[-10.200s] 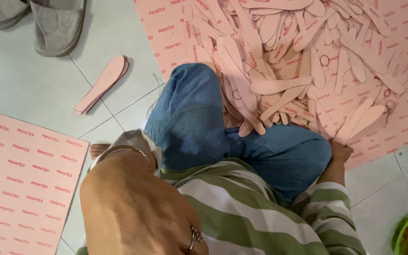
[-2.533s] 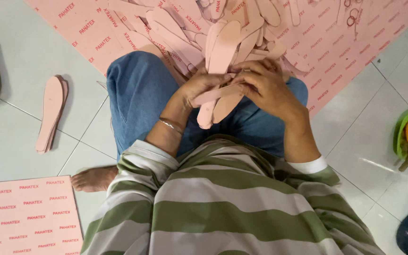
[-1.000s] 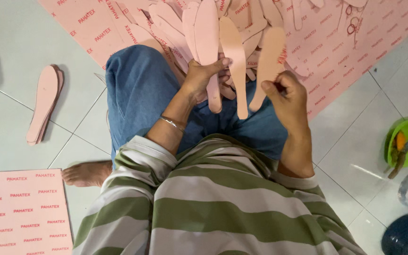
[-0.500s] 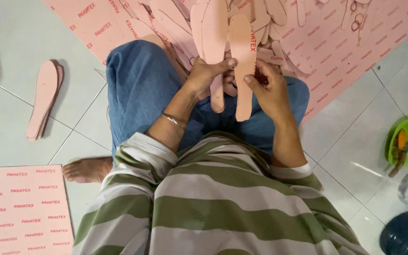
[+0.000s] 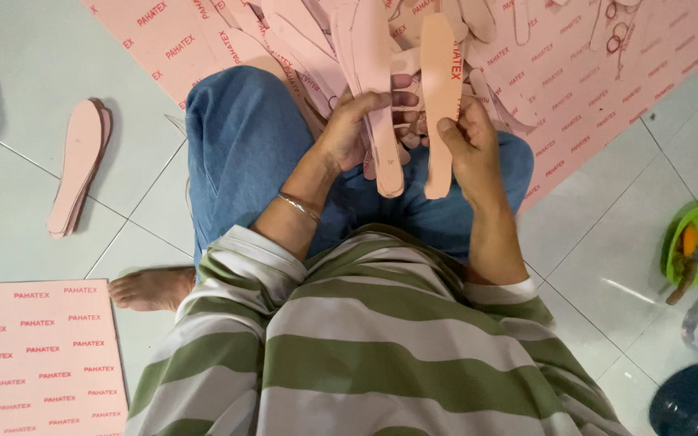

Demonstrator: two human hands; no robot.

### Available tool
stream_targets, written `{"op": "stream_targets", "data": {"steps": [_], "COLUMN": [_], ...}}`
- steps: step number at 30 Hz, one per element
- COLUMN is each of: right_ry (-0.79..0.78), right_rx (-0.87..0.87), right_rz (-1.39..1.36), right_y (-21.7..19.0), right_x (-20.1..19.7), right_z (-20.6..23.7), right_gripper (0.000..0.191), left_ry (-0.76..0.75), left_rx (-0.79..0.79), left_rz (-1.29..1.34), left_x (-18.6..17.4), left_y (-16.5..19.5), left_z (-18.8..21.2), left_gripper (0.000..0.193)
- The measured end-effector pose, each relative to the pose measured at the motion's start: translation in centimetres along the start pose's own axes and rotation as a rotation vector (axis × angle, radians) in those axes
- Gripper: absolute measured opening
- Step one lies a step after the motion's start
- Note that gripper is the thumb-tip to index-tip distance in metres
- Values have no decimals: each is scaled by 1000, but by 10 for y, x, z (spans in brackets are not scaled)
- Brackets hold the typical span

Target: The person sits on the floor and repeatedly picks up pink shoe insoles from a large pile, separates them, and stacks them into a neat pile. The person handles the insoles by hand, turning them over and aligning them as they build the stack.

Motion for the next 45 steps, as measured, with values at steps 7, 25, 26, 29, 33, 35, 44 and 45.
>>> {"op": "stream_targets", "data": {"steps": [7, 25, 26, 29, 33, 35, 44, 45], "right_ry": [35, 190, 173, 165, 55, 82, 356, 355], "right_rx": [-22, 37, 43, 106, 8, 23, -234, -337], "right_rz": [238, -25, -18, 30, 36, 90, 570, 655], "right_y": [-10, -34, -34, -28, -11, -1, -1, -5], "right_x": [2, -13, -12, -8, 0, 4, 18, 22], "right_z": [7, 7, 8, 10, 8, 6, 9, 11], "right_gripper": [32, 24, 23, 29, 27, 28, 20, 21], "left_ry": [41, 225, 221, 244, 205, 204, 252, 219], "left_rx": [89, 148, 149, 133, 130, 119, 145, 138], "left_rz": [-55, -63, -60, -61, -53, -53, -204, -171], "left_x": [5, 4, 5, 5, 2, 1, 1, 3], "left_y": [-7, -4, -4, -3, -5, -7, -17, -20], "left_z": [1, 0, 0, 0, 1, 0, -1, -1], "left_gripper": [17, 12, 12, 12, 11, 13, 26, 29]}}
Point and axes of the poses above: each hand's wrist, its own z-axis away from the middle knuckle, its own x-axis out of the palm, y = z × x, the point moved 1 cm from there along -z, towards the middle knuckle, and after that the axes turned 7 degrees about y, right-handed, at the moved point
